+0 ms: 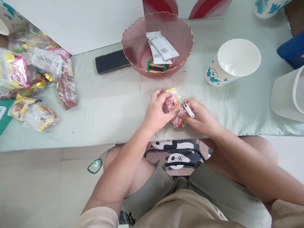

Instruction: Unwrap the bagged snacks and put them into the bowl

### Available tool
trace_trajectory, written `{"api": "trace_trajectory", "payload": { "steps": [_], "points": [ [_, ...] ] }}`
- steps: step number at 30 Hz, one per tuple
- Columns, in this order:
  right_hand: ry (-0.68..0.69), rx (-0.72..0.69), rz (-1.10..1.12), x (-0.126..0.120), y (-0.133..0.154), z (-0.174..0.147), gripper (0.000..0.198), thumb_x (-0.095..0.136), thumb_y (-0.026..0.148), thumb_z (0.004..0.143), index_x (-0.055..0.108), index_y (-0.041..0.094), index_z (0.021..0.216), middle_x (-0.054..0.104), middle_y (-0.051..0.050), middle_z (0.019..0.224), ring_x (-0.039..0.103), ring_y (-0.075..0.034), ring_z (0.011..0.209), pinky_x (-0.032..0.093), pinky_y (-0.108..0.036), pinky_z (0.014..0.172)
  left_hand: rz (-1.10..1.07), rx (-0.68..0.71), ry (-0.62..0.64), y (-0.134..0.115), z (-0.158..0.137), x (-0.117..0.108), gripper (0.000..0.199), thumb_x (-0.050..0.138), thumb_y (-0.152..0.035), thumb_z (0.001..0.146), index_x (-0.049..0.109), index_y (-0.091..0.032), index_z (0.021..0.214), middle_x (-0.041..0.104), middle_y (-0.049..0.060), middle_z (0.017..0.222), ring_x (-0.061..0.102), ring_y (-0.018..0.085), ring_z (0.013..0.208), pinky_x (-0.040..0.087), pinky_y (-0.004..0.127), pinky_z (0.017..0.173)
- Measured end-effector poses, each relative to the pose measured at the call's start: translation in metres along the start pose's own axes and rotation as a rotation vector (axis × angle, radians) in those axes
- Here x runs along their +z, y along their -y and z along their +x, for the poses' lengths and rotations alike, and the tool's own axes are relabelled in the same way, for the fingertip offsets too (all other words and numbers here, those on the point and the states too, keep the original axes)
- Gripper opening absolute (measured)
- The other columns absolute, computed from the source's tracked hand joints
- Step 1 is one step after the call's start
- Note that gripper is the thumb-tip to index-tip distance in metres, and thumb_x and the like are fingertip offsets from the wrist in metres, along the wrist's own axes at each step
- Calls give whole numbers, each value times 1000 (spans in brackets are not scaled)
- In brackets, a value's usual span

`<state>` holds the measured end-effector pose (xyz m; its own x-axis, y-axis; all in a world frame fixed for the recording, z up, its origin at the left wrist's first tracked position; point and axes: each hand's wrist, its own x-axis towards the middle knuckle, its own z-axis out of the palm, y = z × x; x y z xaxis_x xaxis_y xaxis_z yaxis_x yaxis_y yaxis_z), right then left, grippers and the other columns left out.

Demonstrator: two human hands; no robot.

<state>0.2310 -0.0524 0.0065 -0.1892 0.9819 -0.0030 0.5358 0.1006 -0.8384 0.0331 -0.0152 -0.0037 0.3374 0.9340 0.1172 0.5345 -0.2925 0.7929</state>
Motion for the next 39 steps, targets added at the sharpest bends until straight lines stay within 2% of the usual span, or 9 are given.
{"api": "trace_trajectory", "payload": {
  "steps": [6,9,13,18,22,29,32,35,39],
  "points": [
    [24,31,59,-2,9,2,23,66,44,88,56,23,86,68,-11,115,64,-29,114,50,-45,101,-1,103,-8,-4,2,-6,31,76,-21,85,66,-24,115,70,7,123,66,26,124,55,45,110],
    [25,20,64,-2,12,2,23,64,45,89,58,23,86,68,-11,118,64,-29,114,50,-46,102,-47,118,-30,-3,0,-6,31,76,-21,86,67,-24,115,65,8,134,62,25,133,60,38,101],
    [-36,19,59,0,14,2,26,66,47,87,60,23,82,66,-11,113,63,-28,109,51,-45,100,-118,106,-61,-1,-2,-2,32,75,-21,88,68,-25,119,55,10,149,67,24,127,64,27,76],
    [-210,194,70,-5,19,-1,22,59,40,88,54,23,75,58,-5,82,58,-21,79,51,-37,77,-69,100,-240,6,0,2,32,74,-21,90,67,-25,121,53,11,152,64,26,131,65,32,87],
    [-94,414,502,-10,23,-12,29,43,43,94,49,23,74,46,0,64,41,-14,51,34,-29,48,-81,80,-296,8,1,1,30,71,-19,91,68,-24,120,54,11,151,67,25,125,65,29,81],
    [64,262,668,-6,34,-26,41,59,63,95,50,24,86,54,4,58,45,-11,46,36,-26,46,-119,81,-263,4,0,6,25,73,-28,92,67,-24,116,55,11,152,67,25,128,65,24,74],
    [22,340,678,-5,31,-23,31,55,53,96,58,23,96,55,4,61,44,-11,47,37,-27,48,-96,77,-271,4,1,7,24,72,-28,92,66,-24,115,55,10,152,67,24,126,66,24,73],
    [-69,333,648,-4,28,-20,25,57,43,93,66,21,99,56,1,72,52,-13,64,45,-28,61,-54,87,-287,4,1,8,24,71,-29,94,64,-24,117,55,10,151,67,24,127,67,27,77],
    [-86,326,700,0,34,-20,31,58,51,95,67,22,99,54,0,77,51,-12,64,46,-28,60,16,146,-309,3,0,8,24,70,-33,96,64,-24,117,57,11,150,62,28,136,65,38,95]
  ]
}}
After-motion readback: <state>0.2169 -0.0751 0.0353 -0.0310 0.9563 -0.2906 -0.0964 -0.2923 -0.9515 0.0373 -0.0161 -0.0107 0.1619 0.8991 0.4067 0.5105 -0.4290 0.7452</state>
